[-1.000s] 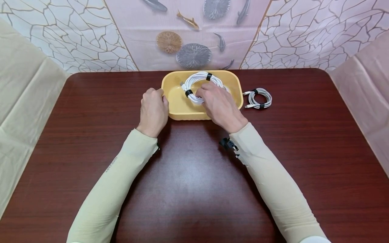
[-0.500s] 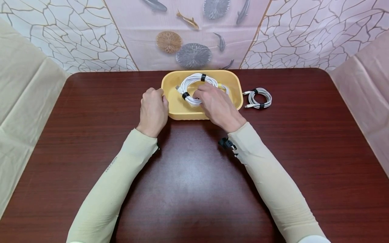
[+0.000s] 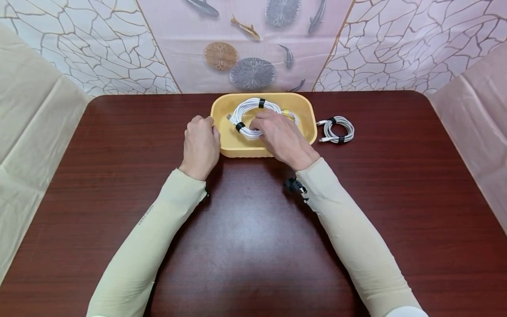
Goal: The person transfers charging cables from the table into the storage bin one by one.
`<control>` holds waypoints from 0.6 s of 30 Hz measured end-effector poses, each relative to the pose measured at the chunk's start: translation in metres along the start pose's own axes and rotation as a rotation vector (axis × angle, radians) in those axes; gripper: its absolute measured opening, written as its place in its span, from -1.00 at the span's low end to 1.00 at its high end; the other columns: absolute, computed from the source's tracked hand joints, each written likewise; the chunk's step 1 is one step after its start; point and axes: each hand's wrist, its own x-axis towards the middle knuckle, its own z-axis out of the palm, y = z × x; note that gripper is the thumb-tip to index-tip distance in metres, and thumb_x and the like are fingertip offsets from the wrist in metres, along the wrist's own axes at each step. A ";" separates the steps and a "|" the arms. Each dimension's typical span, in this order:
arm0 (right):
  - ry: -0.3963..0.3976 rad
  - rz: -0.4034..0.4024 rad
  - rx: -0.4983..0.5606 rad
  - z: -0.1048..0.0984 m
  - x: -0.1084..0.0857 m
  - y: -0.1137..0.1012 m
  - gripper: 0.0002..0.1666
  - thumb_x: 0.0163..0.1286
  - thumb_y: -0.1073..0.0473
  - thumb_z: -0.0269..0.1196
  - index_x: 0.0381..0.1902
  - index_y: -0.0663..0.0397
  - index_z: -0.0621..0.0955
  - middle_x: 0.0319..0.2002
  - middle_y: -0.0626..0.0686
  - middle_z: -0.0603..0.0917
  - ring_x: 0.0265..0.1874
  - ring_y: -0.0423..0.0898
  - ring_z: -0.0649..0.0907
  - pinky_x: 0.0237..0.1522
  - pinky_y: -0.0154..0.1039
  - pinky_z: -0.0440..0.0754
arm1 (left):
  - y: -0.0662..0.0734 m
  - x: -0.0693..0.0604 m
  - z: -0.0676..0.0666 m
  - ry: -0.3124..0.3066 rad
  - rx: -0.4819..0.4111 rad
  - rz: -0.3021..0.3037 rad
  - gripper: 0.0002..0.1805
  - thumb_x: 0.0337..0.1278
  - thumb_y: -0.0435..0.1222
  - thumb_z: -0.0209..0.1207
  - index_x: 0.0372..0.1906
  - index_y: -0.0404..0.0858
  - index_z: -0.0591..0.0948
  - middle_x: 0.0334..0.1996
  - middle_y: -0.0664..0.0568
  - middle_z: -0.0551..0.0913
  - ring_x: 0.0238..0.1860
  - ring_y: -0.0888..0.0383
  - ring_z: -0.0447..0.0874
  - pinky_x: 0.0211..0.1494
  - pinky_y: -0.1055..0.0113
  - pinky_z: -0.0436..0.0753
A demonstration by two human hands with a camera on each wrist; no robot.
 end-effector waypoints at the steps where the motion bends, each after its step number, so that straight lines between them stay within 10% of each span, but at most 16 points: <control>1: -0.006 0.001 -0.005 0.000 0.001 0.000 -0.66 0.25 0.52 0.15 -0.22 0.05 0.72 -0.13 0.01 0.70 -0.02 -0.01 0.65 -0.05 -0.10 0.64 | 0.000 0.000 0.000 -0.002 0.000 0.001 -0.77 0.37 -0.45 0.03 -0.27 -0.46 0.69 -0.30 -0.30 0.59 -0.21 -0.35 0.69 -0.14 -0.10 0.71; 18: -0.064 -0.015 -0.002 0.001 0.007 -0.001 -0.64 0.26 0.54 0.12 -0.32 0.01 0.71 -0.26 0.00 0.64 -0.21 -0.07 0.60 -0.28 -0.18 0.60 | 0.001 -0.001 -0.001 0.013 0.005 0.012 -0.77 0.37 -0.44 0.04 -0.27 -0.46 0.69 -0.30 -0.31 0.60 -0.22 -0.36 0.70 -0.15 -0.11 0.71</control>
